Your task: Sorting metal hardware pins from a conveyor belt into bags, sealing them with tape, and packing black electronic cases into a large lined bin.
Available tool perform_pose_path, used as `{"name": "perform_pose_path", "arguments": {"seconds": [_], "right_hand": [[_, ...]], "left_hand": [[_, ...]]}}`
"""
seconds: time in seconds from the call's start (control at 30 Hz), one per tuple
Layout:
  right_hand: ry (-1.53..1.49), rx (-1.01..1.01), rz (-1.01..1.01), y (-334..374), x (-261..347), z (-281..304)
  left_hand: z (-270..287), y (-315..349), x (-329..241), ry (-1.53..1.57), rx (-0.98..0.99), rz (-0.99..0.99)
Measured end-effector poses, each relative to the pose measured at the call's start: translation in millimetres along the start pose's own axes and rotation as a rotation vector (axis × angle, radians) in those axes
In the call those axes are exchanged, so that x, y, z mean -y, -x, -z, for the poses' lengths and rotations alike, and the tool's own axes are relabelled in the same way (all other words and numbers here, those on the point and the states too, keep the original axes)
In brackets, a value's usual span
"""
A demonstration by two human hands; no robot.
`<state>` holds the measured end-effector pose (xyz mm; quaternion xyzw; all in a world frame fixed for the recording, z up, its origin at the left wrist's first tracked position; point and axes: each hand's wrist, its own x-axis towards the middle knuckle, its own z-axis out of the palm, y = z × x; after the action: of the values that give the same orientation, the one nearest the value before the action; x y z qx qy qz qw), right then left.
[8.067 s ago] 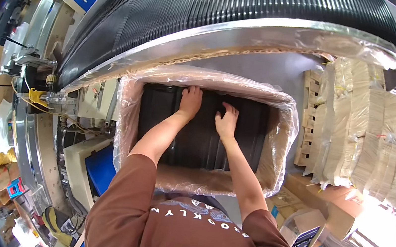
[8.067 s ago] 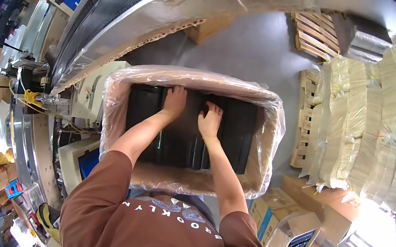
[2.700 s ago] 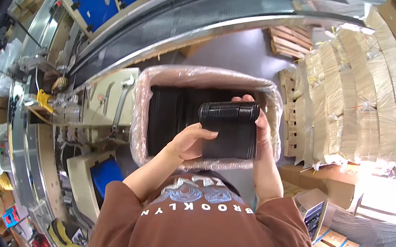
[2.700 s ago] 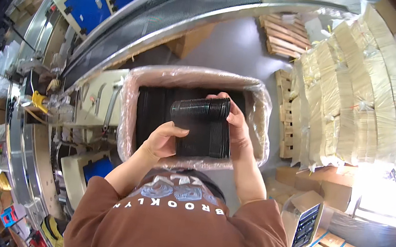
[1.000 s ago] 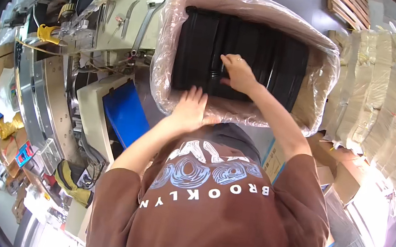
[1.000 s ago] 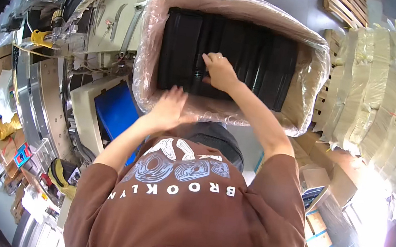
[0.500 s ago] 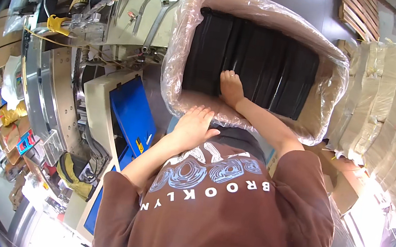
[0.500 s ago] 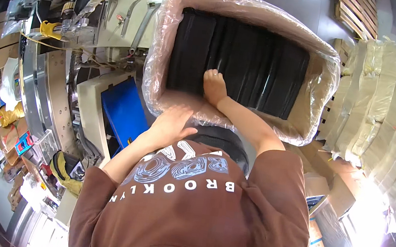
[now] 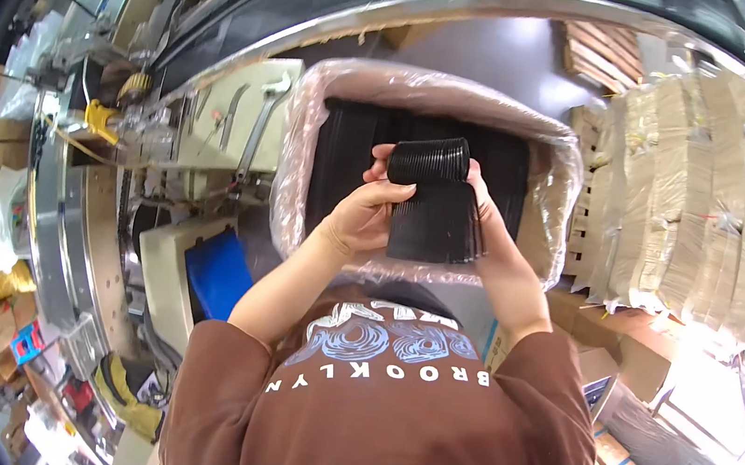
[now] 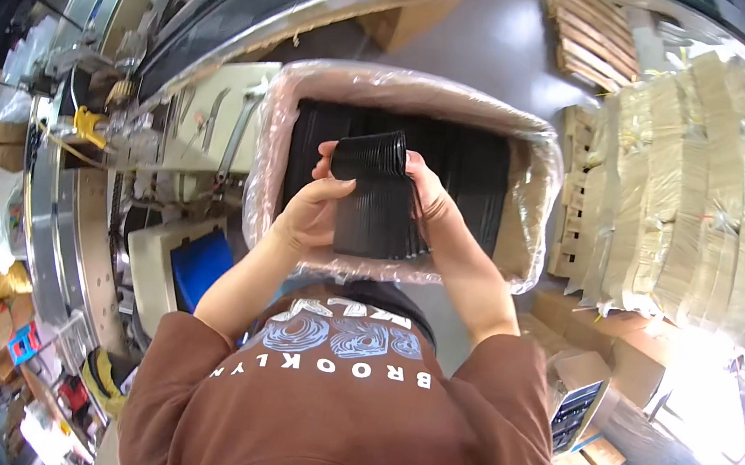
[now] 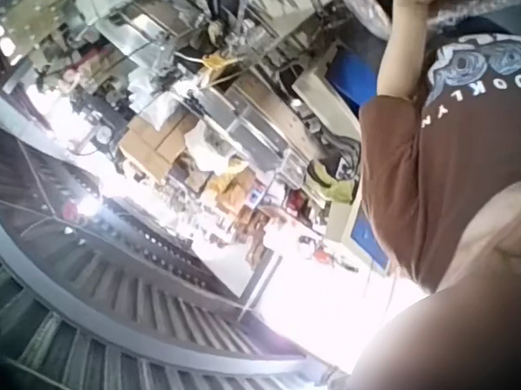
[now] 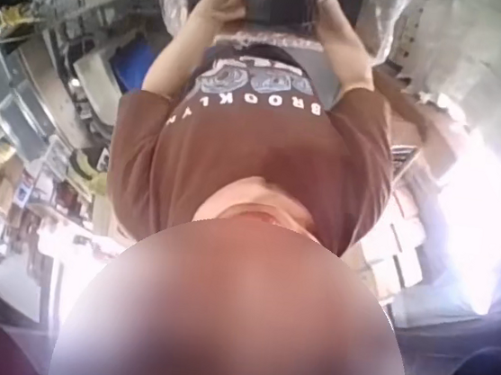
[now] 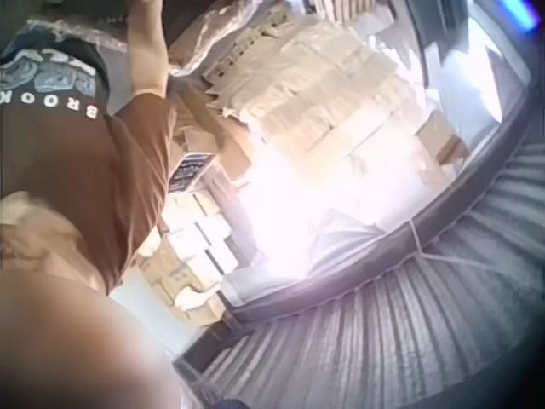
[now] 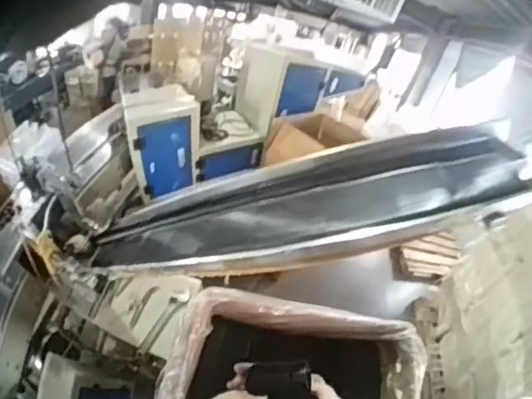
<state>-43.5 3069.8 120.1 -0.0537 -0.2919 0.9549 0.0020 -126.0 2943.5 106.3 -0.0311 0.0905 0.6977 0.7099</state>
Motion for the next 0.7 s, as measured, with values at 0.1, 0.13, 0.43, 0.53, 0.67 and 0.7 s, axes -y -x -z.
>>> {"name": "perform_pose_path", "arguments": {"seconds": [0.1, 0.13, 0.43, 0.53, 0.67, 0.7], "right_hand": [[0.174, -0.202, 0.156, 13, 43, 6], [0.193, -0.225, 0.241, 21, 57, 18], [1.068, -0.729, 0.517, 81, 152, -89], [1.676, -0.873, 0.959, 86, 200, -142], [2.062, -0.949, 0.971, 83, 294, -186], [2.105, -0.997, 0.872, 78, 320, -188]], "left_hand": [[-32, -20, -8, -0.189, 0.020, 0.048], [-45, -27, -8, -0.229, 0.005, 0.027], [-146, -69, -14, -0.572, 0.200, 0.012], [-228, -91, -6, -0.592, 0.353, -0.083], [-315, -143, -5, -0.713, 0.618, -0.270], [-323, -170, -7, -0.773, 0.612, -0.278]]}}
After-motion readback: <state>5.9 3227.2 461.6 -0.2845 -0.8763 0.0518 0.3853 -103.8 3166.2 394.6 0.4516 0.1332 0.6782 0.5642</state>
